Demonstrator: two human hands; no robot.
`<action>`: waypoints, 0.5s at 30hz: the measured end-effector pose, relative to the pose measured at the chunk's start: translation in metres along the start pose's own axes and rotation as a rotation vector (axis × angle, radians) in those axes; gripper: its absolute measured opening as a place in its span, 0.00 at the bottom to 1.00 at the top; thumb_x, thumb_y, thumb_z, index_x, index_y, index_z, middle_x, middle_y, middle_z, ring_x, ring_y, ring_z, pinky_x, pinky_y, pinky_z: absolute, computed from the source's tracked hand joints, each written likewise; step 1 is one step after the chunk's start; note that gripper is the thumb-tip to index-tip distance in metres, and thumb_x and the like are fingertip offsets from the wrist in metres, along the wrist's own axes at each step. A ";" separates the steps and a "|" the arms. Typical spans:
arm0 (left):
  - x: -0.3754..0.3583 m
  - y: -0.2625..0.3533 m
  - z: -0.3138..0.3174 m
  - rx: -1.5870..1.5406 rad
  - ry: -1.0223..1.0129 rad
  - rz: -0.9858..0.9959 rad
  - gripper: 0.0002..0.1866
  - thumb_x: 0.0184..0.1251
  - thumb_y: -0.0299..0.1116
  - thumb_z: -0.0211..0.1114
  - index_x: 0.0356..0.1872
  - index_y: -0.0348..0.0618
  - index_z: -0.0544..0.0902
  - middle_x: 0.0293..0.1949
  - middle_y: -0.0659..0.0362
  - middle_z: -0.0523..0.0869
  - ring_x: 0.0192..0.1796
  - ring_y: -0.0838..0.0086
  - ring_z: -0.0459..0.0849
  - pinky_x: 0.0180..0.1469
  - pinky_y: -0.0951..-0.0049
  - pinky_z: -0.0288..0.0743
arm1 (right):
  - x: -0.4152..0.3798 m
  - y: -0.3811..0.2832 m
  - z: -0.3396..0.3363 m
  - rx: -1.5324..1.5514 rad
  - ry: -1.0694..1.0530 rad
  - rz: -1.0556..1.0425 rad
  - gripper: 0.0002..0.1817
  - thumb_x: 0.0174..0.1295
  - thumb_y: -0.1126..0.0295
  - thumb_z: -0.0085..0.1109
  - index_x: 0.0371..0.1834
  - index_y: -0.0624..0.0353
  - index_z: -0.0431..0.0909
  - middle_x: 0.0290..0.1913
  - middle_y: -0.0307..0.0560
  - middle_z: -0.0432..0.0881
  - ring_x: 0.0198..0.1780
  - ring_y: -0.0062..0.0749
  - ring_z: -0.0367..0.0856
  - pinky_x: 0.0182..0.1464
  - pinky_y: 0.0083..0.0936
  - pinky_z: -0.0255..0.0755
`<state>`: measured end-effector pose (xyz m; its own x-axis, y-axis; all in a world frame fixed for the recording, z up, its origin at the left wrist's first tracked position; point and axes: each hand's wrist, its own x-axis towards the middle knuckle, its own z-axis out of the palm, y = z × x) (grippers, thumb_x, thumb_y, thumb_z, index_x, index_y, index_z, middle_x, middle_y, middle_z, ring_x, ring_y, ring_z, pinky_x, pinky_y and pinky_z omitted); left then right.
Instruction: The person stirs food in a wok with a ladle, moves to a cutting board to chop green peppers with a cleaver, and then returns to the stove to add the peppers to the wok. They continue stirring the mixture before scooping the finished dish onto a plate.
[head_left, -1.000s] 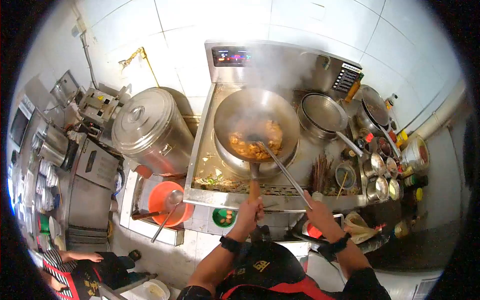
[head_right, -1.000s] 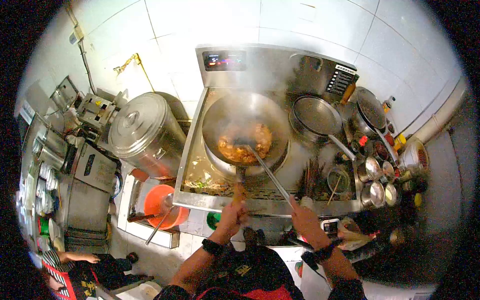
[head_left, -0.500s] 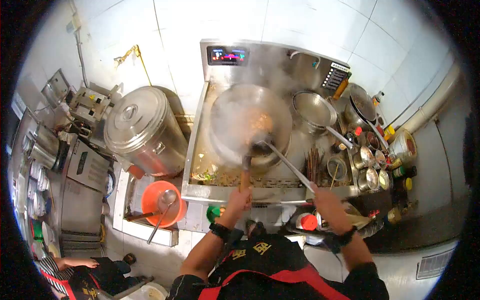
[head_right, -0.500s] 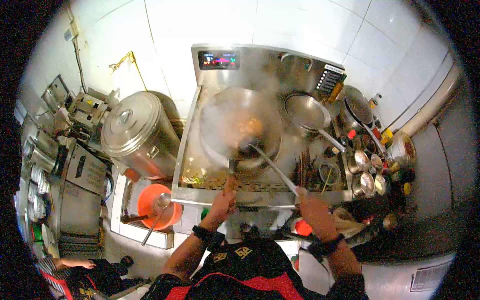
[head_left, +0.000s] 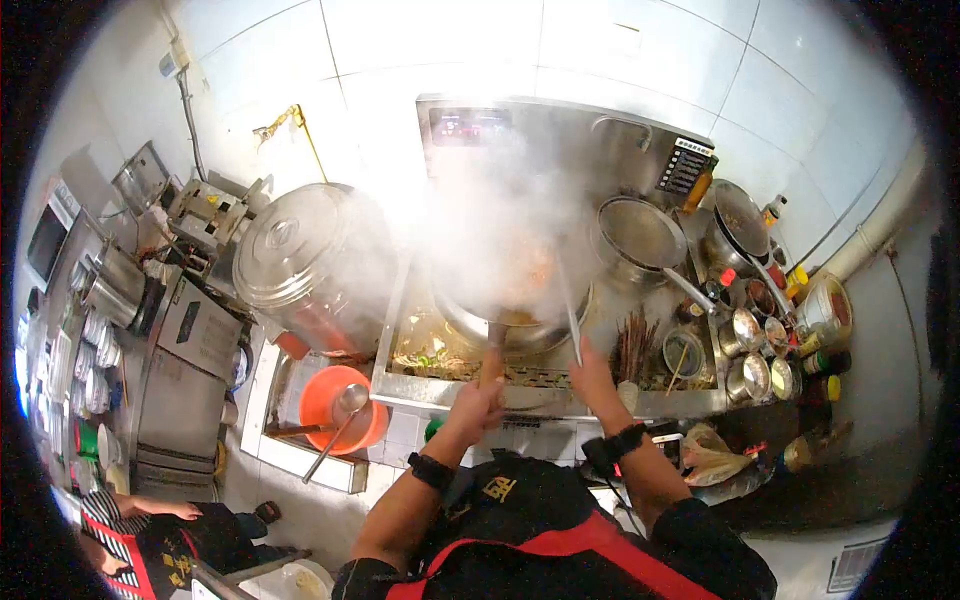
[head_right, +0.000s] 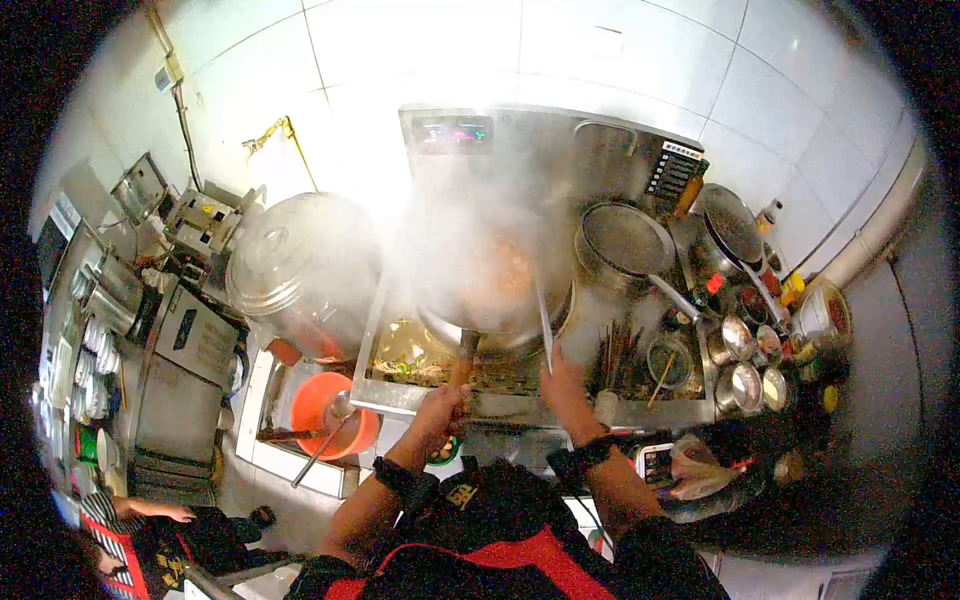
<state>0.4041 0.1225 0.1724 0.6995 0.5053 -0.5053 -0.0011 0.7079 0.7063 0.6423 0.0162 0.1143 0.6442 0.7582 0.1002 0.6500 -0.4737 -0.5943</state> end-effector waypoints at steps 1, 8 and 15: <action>0.004 -0.001 -0.002 0.013 0.016 -0.004 0.11 0.70 0.41 0.63 0.37 0.50 0.70 0.22 0.68 0.70 0.15 0.82 0.63 0.16 0.77 0.54 | -0.012 0.012 0.009 0.075 -0.084 0.066 0.35 0.65 0.69 0.56 0.77 0.55 0.59 0.29 0.58 0.80 0.26 0.46 0.80 0.31 0.40 0.74; 0.003 0.001 0.001 0.014 0.047 -0.037 0.12 0.70 0.41 0.64 0.37 0.51 0.71 0.22 0.69 0.69 0.15 0.83 0.63 0.16 0.78 0.53 | -0.026 -0.037 -0.101 0.368 -0.464 0.265 0.33 0.67 0.64 0.58 0.75 0.56 0.63 0.25 0.53 0.79 0.24 0.44 0.79 0.35 0.38 0.78; 0.013 -0.020 -0.001 -0.078 0.033 -0.049 0.12 0.71 0.42 0.64 0.37 0.51 0.70 0.19 0.68 0.67 0.14 0.80 0.61 0.14 0.76 0.55 | 0.026 -0.049 -0.024 0.250 -0.338 0.153 0.34 0.66 0.68 0.55 0.76 0.58 0.58 0.28 0.57 0.79 0.24 0.41 0.80 0.31 0.35 0.76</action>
<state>0.4126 0.1159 0.1510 0.6764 0.4843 -0.5549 -0.0244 0.7677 0.6403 0.6367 0.0481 0.1657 0.5304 0.8113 -0.2458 0.4135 -0.5007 -0.7605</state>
